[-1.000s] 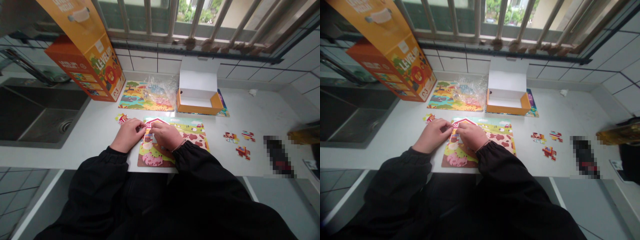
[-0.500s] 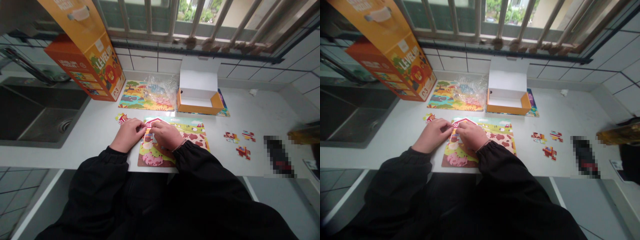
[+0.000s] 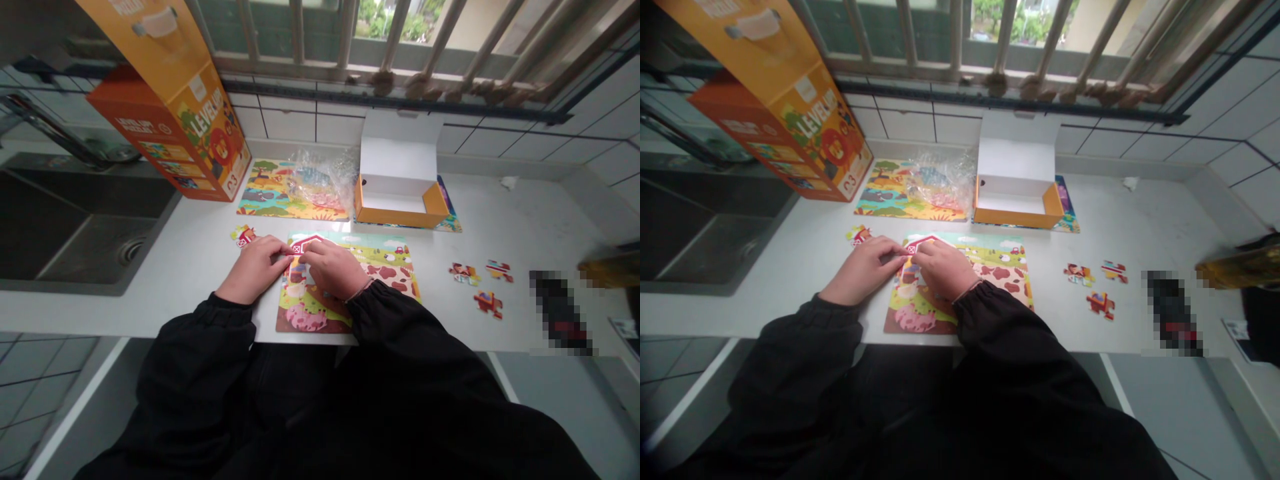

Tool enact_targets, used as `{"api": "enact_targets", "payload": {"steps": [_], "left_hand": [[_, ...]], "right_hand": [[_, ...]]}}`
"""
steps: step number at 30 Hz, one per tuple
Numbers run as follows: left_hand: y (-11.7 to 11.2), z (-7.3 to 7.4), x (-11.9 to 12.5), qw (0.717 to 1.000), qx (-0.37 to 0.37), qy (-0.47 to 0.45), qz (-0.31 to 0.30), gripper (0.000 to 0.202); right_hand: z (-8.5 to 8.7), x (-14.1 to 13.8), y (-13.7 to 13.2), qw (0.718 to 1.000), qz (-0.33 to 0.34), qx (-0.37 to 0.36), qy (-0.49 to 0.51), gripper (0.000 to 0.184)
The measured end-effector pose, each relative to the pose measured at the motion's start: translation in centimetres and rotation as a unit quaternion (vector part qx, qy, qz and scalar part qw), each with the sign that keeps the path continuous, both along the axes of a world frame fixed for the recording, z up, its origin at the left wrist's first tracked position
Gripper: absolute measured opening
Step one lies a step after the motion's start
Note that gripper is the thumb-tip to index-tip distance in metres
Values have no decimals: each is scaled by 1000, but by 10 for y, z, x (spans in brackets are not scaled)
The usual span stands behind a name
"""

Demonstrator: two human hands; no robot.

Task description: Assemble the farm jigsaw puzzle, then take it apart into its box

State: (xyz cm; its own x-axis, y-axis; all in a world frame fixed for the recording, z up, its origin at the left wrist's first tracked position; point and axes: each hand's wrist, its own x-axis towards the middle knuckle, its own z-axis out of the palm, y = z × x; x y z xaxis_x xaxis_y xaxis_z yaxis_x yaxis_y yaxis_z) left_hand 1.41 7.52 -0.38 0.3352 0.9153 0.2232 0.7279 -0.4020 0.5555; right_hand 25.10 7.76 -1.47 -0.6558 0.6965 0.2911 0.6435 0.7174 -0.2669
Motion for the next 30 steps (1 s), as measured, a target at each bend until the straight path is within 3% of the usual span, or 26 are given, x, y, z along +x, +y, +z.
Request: {"api": "enact_targets", "payload": {"steps": [5,14,16,18,20,21,24,30], "left_hand": [[0,-1,1,1000,18,13,4,12],[-1,3,6,1000,13,26,2,14],[0,3,2,998,26,36,51,16],[2,4,-7,982,60,47,173,17],[5,4,-19,945,81,61,312,20],[5,4,-24,930,69,70,353,26],[6,2,-33,914,-9,114,390,50],[9,-2,-36,912,-19,98,397,52]], "right_hand": [[2,-1,-2,997,-57,41,-11,25],[-1,-1,-3,998,-37,45,-20,20],[-2,0,-3,998,-33,43,-27,18],[-3,0,-3,998,-33,43,-26,19],[-2,0,-3,998,-26,47,-18,20],[-2,0,-3,998,-22,49,-13,20],[-1,0,-2,999,-16,46,-1,25],[-2,0,1,999,-22,17,33,33]]}}
